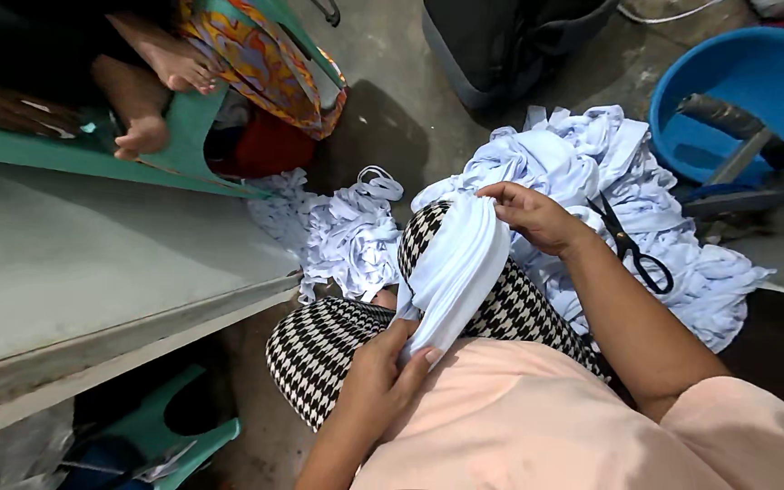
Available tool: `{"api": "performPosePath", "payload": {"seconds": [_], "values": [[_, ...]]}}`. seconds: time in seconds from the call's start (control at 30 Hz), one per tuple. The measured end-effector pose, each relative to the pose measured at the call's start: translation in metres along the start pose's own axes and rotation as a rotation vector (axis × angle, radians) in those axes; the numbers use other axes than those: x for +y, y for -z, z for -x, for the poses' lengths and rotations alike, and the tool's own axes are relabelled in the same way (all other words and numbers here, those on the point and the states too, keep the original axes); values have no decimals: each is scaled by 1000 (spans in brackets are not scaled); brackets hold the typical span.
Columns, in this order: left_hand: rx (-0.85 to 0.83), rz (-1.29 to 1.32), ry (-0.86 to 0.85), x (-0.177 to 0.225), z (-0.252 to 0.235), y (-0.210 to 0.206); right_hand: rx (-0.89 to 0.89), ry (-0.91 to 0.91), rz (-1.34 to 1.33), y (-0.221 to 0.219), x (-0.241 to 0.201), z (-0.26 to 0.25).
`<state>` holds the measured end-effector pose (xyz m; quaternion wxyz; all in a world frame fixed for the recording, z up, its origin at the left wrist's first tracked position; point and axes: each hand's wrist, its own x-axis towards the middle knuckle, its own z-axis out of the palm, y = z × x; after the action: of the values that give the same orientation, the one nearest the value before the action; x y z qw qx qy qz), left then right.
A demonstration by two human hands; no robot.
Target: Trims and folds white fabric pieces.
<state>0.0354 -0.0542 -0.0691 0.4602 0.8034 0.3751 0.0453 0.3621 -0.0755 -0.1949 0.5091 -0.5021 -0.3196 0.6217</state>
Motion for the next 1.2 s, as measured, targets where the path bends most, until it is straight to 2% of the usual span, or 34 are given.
{"api": "performPosePath", "payload": {"seconds": [0.07, 0.3, 0.53, 0.7, 0.97, 1.07, 1.2], "values": [[2, -13, 20, -5, -3, -2, -31, -22, 58, 0, -2, 1], [14, 32, 123, -23, -15, -14, -31, 3, 18, 1, -11, 14], [57, 58, 149, -31, -20, -26, 95, 209, 66, -5, -30, 33], [66, 65, 130, -32, -17, -27, 146, 318, 112, -9, -28, 37], [42, 80, -108, -28, -7, -21, 203, 222, 45, -13, -16, 25], [36, 83, -96, -30, -5, -22, 221, 184, 55, -16, -15, 22], [36, 95, 25, -30, -5, -24, 239, 193, 60, -20, -23, 18]]}}
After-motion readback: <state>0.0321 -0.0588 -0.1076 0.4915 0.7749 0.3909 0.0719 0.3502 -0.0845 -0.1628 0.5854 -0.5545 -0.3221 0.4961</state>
